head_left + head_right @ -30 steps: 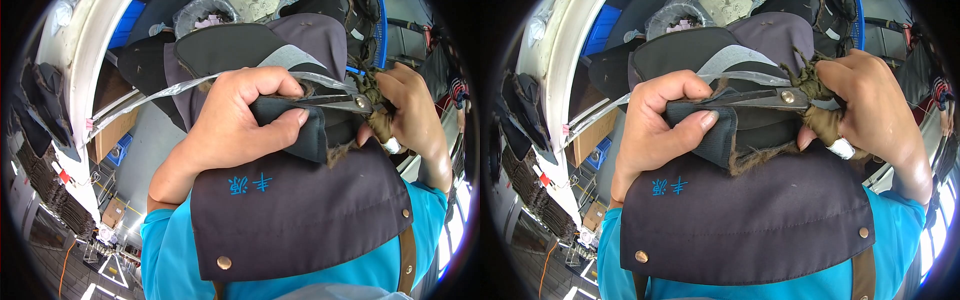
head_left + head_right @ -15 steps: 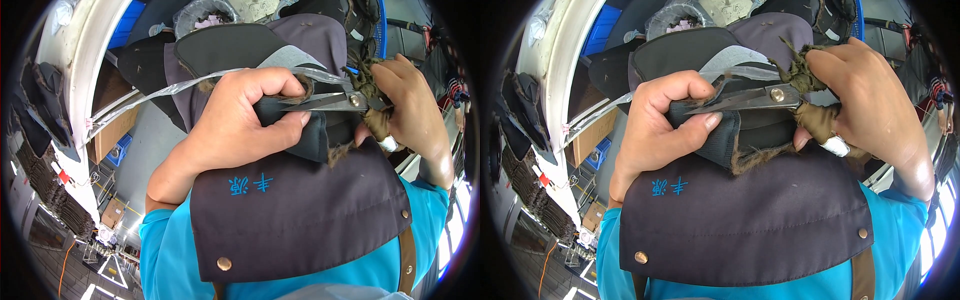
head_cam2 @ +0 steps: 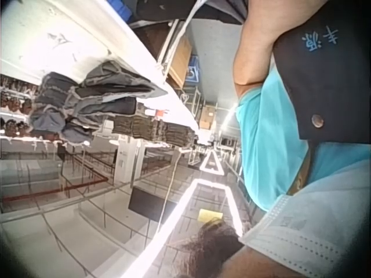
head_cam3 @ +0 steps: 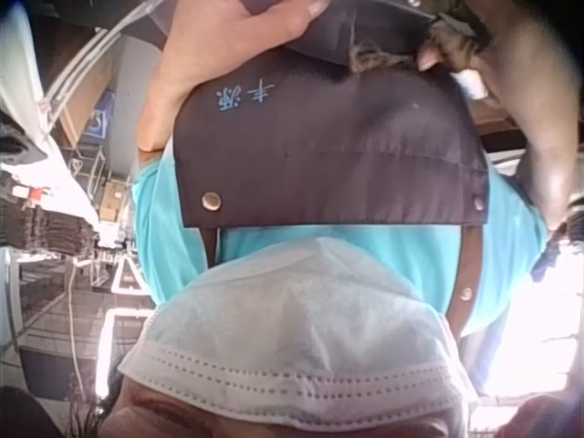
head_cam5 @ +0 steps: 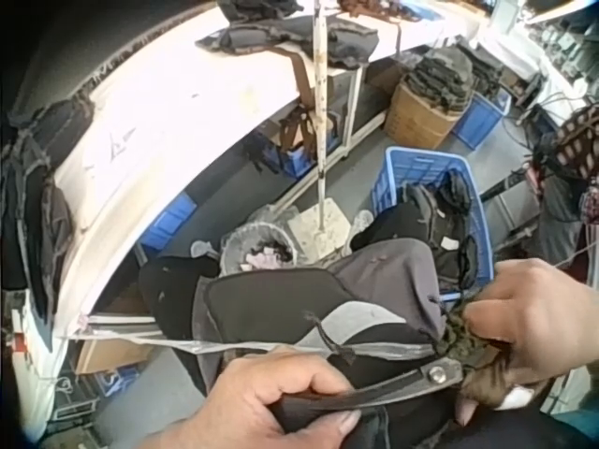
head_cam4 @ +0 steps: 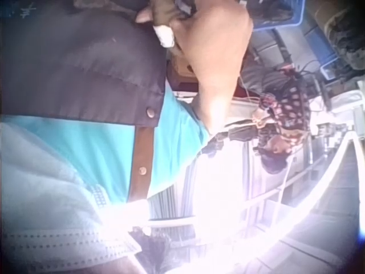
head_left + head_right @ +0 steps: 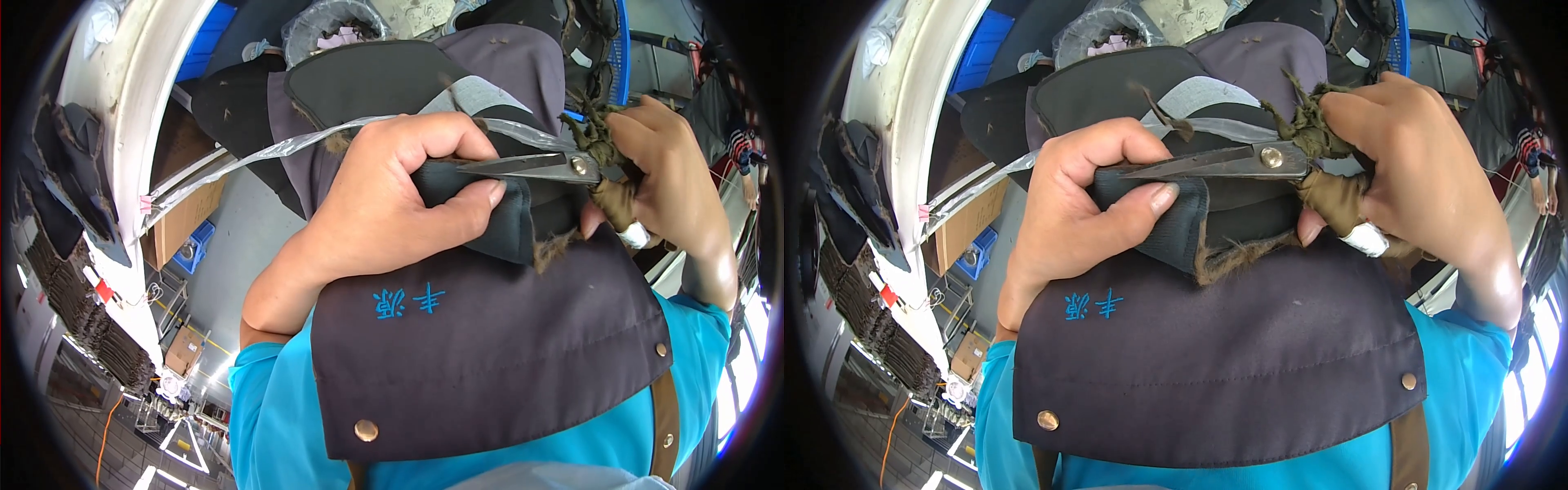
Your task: Trimming the fur lining and edges of a leather component using scissors.
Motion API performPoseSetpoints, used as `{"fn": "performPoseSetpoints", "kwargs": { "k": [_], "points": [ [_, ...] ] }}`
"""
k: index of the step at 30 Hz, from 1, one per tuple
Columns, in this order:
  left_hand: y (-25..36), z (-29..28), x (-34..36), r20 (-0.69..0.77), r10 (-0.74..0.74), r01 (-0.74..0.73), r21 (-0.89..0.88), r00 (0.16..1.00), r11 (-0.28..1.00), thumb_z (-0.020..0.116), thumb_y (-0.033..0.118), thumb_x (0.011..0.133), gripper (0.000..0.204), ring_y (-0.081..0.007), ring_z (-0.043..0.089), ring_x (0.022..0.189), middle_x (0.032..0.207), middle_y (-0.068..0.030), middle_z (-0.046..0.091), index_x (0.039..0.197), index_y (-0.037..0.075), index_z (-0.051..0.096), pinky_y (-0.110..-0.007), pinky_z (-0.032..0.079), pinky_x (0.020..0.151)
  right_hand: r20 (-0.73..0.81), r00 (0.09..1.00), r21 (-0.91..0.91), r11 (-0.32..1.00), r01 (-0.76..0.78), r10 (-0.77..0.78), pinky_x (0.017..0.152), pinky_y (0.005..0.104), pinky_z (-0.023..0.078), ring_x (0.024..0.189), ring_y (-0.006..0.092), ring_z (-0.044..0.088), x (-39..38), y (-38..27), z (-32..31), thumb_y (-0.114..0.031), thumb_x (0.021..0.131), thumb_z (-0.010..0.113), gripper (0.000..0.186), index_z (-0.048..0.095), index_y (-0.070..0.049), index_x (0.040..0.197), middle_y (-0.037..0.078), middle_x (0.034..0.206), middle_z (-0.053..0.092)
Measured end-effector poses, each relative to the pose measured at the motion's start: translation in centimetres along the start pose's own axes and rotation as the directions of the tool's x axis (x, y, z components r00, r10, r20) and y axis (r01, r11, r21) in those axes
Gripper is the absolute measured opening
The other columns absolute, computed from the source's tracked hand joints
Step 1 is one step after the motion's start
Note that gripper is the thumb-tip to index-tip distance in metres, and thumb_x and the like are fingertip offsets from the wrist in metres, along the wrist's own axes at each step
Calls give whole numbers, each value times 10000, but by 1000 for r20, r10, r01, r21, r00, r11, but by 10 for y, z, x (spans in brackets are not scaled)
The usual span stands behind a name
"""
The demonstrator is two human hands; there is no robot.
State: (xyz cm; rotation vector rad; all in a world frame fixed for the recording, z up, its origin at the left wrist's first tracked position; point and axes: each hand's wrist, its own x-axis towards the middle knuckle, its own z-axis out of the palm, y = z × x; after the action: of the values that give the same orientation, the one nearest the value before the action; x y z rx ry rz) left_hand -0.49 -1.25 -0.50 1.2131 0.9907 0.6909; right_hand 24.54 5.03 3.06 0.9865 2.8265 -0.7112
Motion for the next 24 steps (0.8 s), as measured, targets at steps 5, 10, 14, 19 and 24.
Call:
{"fn": "performPoseSetpoints", "kwargs": {
  "k": [5, 10, 14, 19, 24],
  "points": [
    [-2, 2, -1, -17, -37, 35, -105, 999, 994, 575, 6, 744, 50, -19, 459, 623, 694, 17, 547, 791, -1, 559, -182, 352, 556, -37, 998, 784, 620, -5, 55, 538, 224, 332, 590, 78, 435, 7, 10, 17, -243, 592, 832, 435, 539, 7, 794, 8, 657, 506],
    [-3, 2, -3, -8, -67, 64, -180, 998, 982, 577, 10, 743, 164, -14, 446, 637, 707, 21, 523, 888, 12, 500, -164, 334, 584, 148, 947, 965, 169, -202, 284, 590, 195, 396, 660, 44, 477, 22, -33, 24, -209, 695, 775, 357, 555, 6, 877, -17, 715, 539],
    [-4, 4, -2, -101, 23, -51, -286, 995, 957, 589, 34, 784, 141, -24, 412, 608, 670, 36, 491, 866, 35, 475, -190, 331, 553, 129, 970, 975, 152, -162, 205, 624, 197, 422, 685, 41, 498, 31, -33, 33, -141, 733, 733, 262, 563, 2, 873, -10, 736, 560],
    [-10, 2, -3, -90, -2, -33, -379, 996, 925, 551, 67, 821, 102, -27, 398, 666, 725, 35, 472, 878, 35, 472, -187, 320, 589, 118, 952, 977, 138, -162, 282, 674, 217, 438, 721, 73, 535, 34, -39, 31, -105, 739, 697, 223, 579, 3, 895, 17, 783, 599],
    [-17, -1, -2, -51, 54, -71, -451, 997, 890, 513, 96, 854, 78, -22, 334, 620, 702, 57, 421, 890, 39, 474, -187, 280, 557, -97, 987, 965, 254, 61, 130, 755, 274, 430, 820, 127, 529, 29, -24, 51, -18, 723, 624, 473, 486, -125, 1162, 75, 943, 575]
  ]
}}
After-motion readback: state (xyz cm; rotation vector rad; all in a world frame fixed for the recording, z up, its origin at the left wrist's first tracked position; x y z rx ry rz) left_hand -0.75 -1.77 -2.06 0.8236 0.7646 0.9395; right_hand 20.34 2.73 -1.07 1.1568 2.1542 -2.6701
